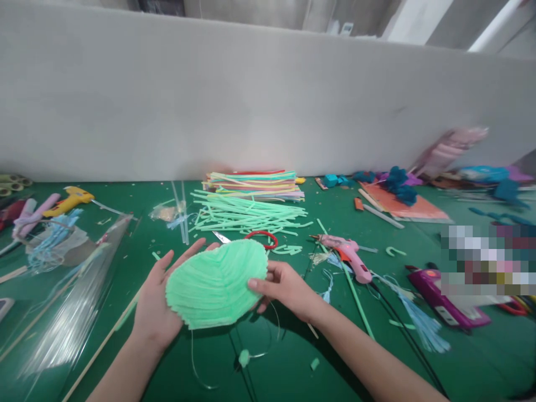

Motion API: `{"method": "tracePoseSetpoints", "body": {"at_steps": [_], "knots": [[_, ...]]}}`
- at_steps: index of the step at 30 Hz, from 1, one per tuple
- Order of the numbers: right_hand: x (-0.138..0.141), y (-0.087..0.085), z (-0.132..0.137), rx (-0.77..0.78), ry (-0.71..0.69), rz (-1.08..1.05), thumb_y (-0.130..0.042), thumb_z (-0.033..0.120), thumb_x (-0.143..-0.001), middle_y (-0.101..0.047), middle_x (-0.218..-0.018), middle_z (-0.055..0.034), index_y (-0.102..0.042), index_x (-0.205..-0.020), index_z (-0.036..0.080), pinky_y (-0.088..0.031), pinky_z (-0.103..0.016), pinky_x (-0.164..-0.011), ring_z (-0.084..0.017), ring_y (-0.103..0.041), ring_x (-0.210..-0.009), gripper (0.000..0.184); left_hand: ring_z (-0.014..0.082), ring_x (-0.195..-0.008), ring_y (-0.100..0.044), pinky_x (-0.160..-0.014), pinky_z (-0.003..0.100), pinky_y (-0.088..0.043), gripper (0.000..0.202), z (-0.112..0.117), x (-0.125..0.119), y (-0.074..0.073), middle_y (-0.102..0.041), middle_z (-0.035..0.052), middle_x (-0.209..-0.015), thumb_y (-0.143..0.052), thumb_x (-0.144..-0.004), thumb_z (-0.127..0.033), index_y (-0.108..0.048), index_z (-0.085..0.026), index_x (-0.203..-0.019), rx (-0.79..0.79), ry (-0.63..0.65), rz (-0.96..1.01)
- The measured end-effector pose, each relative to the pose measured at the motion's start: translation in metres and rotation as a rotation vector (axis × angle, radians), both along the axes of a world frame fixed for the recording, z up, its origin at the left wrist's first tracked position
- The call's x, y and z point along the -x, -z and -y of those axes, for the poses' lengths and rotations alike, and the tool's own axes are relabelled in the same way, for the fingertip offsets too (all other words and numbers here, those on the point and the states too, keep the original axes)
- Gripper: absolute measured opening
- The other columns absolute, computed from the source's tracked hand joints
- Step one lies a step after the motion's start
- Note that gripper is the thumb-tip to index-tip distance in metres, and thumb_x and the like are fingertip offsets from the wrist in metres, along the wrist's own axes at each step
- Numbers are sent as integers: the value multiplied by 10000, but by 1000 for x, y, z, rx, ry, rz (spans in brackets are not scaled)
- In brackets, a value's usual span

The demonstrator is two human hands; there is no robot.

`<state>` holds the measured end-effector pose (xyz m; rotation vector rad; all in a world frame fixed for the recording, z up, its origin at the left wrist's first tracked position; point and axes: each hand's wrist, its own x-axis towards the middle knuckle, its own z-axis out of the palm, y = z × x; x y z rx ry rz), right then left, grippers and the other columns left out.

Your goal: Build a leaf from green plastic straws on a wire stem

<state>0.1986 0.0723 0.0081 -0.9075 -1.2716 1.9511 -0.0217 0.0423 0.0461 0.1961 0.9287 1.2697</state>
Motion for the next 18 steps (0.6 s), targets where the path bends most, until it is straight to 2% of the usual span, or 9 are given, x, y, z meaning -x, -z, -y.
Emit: {"method": "tracePoseSetpoints", "body": {"at_steps": [2,5,7,9,11,14,18], "knots": [[1,0,2,-40,-17,8,-763,458,-747,-730,-801,-64,-676,-1003,120,-579,-240,-537,-153,-695,-643,432,358,-1150,-628,-934,508,-525,582,1,0,0,-660,113,-1297,-557,-841,-545,-600,-218,-1320,3,26,15],[1,0,1,-83,141,-28,-765,441,-755,-727,-786,-46,-691,-969,134,-573,-230,-541,-145,-686,-654,382,356,-1120,-647,-873,469,-568,645,3,0,5,-686,162,-1237,-563,-826,-599,-615,-158,-1295,-46,53,23],[0,1,-2,-78,274,-55,-774,439,-748,-730,-795,-38,-694,-967,152,-569,-230,-546,-141,-679,-653,370,330,-1071,-677,-866,444,-578,547,5,-1,8,-710,162,-1189,-620,-840,-485,-624,-150,-1273,-119,88,-18],[-1,1,-4,-64,342,-71,-786,434,-738,-735,-821,-41,-693,-977,164,-566,-233,-548,-140,-677,-653,372,296,-995,-711,-876,430,-578,473,8,-5,12,-735,138,-1139,-674,-839,-350,-617,-180,-1277,-179,144,-97],[-2,1,-4,-54,333,-70,-792,431,-733,-738,-819,-44,-695,-983,165,-565,-238,-550,-142,-680,-643,377,272,-941,-728,-854,397,-590,506,10,-10,15,-748,118,-1109,-721,-816,-287,-598,-205,-1300,-191,175,-190],[1,0,0,-21,251,-52,-766,460,-757,-734,-779,-46,-702,-992,154,-559,-236,-541,-141,-684,-609,391,271,-962,-723,-818,348,-603,622,11,-16,19,-744,109,-1124,-784,-759,-251,-564,-208,-1340,-149,130,-304],[5,0,4,7,184,-30,-736,505,-770,-737,-804,-60,-711,-995,144,-561,-233,-529,-157,-692,-662,426,304,-985,-716,-877,382,-584,737,12,-21,20,-753,125,-1098,-852,-665,-221,-568,-176,-1343,-103,90,-347]]}}
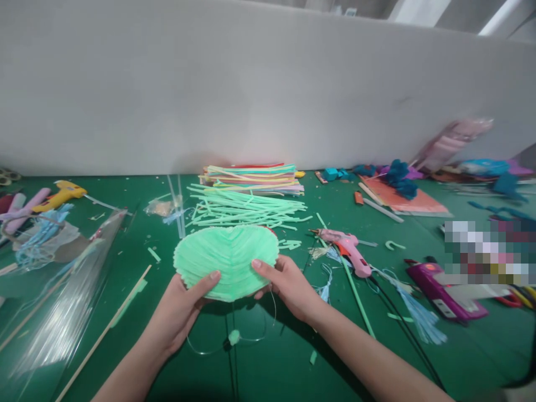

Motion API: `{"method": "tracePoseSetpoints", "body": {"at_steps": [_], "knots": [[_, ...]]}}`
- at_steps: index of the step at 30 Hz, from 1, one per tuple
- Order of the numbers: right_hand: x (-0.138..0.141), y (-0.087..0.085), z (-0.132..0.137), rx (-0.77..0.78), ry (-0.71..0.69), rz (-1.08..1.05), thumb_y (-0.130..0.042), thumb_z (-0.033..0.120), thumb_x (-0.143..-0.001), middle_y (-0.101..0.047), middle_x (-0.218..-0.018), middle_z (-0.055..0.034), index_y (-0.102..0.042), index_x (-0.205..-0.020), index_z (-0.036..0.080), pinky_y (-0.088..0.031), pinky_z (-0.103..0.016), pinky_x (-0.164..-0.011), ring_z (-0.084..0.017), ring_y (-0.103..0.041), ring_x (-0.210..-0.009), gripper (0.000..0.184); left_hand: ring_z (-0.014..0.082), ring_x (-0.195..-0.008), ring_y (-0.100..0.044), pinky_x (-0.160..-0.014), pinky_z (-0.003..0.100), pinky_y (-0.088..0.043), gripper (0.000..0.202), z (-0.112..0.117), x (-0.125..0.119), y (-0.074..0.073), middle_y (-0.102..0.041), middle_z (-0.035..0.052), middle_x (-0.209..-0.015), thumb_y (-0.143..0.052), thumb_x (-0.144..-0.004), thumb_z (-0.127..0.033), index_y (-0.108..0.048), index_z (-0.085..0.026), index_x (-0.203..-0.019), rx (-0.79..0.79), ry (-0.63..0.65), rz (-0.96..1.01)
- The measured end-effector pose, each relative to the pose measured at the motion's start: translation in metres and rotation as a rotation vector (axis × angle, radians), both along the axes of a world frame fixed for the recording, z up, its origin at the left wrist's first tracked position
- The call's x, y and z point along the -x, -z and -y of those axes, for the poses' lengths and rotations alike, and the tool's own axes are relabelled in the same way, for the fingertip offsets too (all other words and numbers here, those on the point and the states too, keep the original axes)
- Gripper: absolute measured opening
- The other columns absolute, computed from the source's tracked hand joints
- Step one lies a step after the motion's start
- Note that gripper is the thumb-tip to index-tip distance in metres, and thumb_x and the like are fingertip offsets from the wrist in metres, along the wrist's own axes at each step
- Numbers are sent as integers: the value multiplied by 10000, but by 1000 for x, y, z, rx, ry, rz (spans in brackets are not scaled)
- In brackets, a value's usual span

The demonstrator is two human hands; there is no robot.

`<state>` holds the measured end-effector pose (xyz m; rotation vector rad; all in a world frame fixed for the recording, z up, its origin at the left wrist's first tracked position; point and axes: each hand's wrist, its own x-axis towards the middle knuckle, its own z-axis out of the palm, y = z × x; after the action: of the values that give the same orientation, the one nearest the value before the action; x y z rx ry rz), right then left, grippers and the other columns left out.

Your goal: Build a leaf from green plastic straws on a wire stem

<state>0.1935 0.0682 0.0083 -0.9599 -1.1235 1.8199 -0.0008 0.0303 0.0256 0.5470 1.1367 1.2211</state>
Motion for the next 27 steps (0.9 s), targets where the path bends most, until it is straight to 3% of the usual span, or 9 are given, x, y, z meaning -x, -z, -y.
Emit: {"method": "tracePoseSetpoints", "body": {"at_steps": [9,15,21,27], "knots": [[4,1,2,-77,37,91,-732,492,-775,-736,-798,-61,-692,-975,141,-566,-240,-519,-165,-694,-634,405,311,-1041,-695,-947,405,-550,762,-1,-2,0,-733,146,-1146,-859,-656,-252,-556,-142,-1347,-19,-8,-38],[3,1,2,-28,-127,47,-723,498,-787,-739,-779,-73,-702,-1001,124,-557,-250,-530,-174,-702,-622,431,294,-1016,-708,-859,354,-597,683,-4,3,0,-743,117,-1131,-828,-705,-220,-568,-185,-1336,14,-92,15],[7,4,1,-36,86,-16,-734,492,-783,-745,-1008,-73,-712,-1059,178,-560,-363,-809,-223,-697,-894,418,301,-1004,-713,-860,367,-599,672,-3,3,2,-748,130,-1114,-843,-683,-210,-594,-158,-1305,26,-63,31],[5,1,1,-47,75,-6,-749,465,-778,-748,-1014,-70,-714,-1081,179,-529,-386,-886,-240,-690,-953,418,301,-1042,-700,-869,371,-604,540,-6,4,2,-736,129,-1144,-818,-719,-202,-645,-159,-1229,102,-129,44]]}}
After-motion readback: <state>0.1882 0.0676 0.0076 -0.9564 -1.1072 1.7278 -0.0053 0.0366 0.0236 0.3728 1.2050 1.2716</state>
